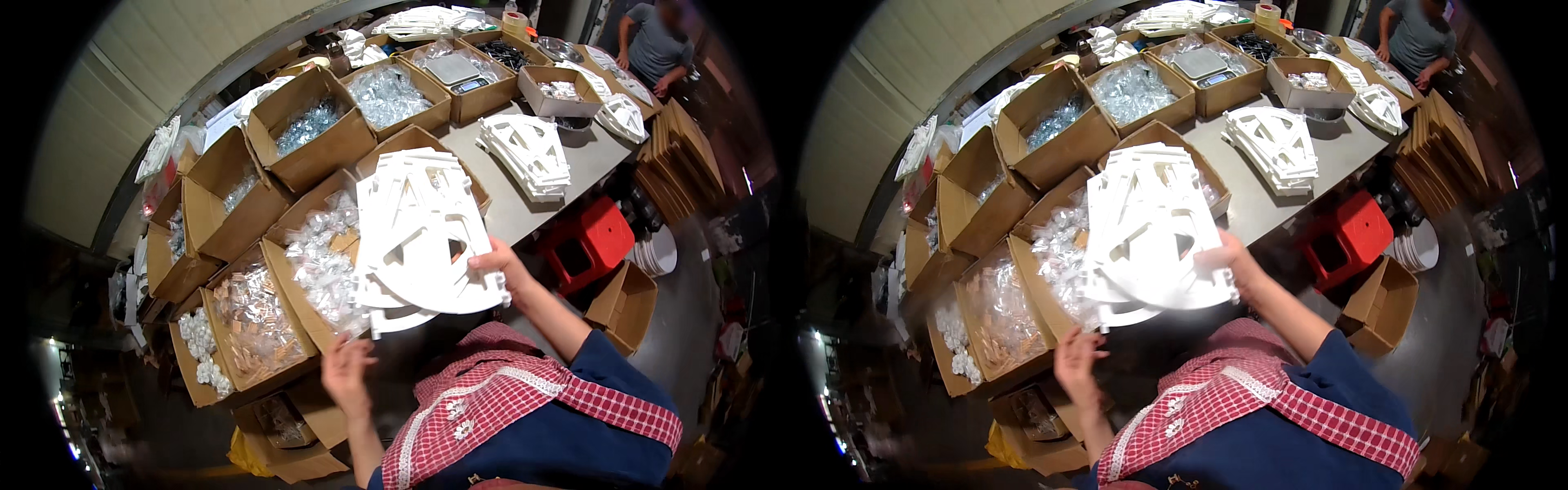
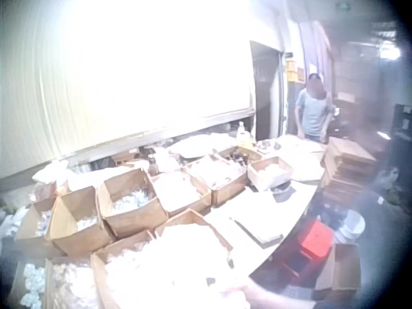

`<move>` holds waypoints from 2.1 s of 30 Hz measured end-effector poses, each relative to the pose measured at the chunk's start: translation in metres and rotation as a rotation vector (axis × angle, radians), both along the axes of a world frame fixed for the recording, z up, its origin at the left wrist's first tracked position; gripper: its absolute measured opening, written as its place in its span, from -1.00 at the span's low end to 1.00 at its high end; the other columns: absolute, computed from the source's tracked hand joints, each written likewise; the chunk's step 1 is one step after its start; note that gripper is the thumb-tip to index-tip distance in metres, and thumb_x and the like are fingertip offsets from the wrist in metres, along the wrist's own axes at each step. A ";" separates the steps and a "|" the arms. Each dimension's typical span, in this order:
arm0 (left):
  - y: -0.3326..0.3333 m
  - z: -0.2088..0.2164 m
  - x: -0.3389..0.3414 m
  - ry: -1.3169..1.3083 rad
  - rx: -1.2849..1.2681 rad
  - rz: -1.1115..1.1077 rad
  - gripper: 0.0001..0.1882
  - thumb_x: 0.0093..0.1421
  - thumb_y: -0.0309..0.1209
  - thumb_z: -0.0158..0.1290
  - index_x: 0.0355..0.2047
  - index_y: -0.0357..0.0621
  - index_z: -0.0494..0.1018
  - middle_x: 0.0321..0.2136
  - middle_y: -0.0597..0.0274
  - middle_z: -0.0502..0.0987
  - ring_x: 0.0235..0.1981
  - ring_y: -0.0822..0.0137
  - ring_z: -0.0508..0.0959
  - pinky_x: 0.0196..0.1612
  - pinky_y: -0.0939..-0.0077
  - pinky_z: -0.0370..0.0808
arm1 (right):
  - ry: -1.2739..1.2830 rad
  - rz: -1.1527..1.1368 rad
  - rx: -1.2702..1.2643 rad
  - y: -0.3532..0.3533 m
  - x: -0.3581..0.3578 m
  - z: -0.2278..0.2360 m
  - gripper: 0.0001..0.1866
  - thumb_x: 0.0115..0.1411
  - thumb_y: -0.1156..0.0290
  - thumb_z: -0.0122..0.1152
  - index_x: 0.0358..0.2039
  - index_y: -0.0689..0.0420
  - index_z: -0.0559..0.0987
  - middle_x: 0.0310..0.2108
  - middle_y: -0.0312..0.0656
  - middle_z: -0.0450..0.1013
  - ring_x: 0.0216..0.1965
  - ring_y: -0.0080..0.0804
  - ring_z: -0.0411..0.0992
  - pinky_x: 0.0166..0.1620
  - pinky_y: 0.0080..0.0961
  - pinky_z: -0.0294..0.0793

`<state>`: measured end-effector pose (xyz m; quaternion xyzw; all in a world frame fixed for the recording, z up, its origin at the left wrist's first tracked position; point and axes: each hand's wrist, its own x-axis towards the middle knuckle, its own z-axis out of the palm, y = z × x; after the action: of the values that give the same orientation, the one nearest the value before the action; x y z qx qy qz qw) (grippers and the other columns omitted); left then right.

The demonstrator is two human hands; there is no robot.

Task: The person takes white plastic components from a yellow bag, stacks them on a table, and then places small bags of metal parts into a box on a digital scale.

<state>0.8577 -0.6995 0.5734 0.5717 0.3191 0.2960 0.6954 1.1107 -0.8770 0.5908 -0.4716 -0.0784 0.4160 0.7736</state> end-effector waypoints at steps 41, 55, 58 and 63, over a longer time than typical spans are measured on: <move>0.187 0.053 0.270 0.757 0.270 -0.809 -0.05 -0.04 -0.16 0.31 0.24 -0.40 0.11 0.07 -0.20 0.37 0.07 0.13 0.41 0.12 0.37 0.31 | -0.042 0.878 -0.395 -0.018 0.113 -0.034 -0.25 0.30 0.00 0.03 0.28 0.28 0.11 0.14 -0.08 0.28 0.08 -0.42 0.32 0.13 -0.51 0.30; -0.089 0.121 0.320 0.446 0.741 -0.057 -0.62 0.18 -0.42 0.07 0.01 -0.30 0.40 -0.06 0.00 0.50 -0.01 0.20 0.47 0.10 0.37 0.34 | -0.081 0.692 -0.268 -0.204 0.397 -0.006 -0.53 0.29 0.18 0.04 0.02 0.33 0.43 -0.09 -0.02 0.49 -0.12 -0.35 0.50 -0.06 -0.45 0.51; -0.156 0.081 0.399 0.485 0.285 -0.323 -0.51 0.17 -0.35 0.12 0.05 -0.38 0.33 -0.01 -0.08 0.47 0.00 0.16 0.47 0.10 0.36 0.34 | -0.146 0.543 -0.516 -0.218 0.441 -0.025 -0.51 0.32 0.06 -0.02 -0.05 0.29 0.46 -0.17 -0.09 0.51 -0.25 -0.38 0.49 -0.22 -0.50 0.51; -0.206 -0.060 0.458 0.539 0.348 -0.223 -0.23 0.20 -0.20 0.13 0.22 -0.44 0.03 0.09 -0.19 0.35 0.09 0.11 0.40 0.13 0.30 0.32 | -0.689 0.457 -0.548 -0.186 0.452 -0.072 -0.44 0.28 0.08 0.05 0.08 0.29 0.33 -0.07 0.05 0.40 -0.03 -0.11 0.38 0.10 -0.31 0.32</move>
<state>1.3161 -0.9051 0.5137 0.7708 0.3720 0.1062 0.5062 1.5628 -1.0631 0.5186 -0.7385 -0.3185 0.4003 0.4392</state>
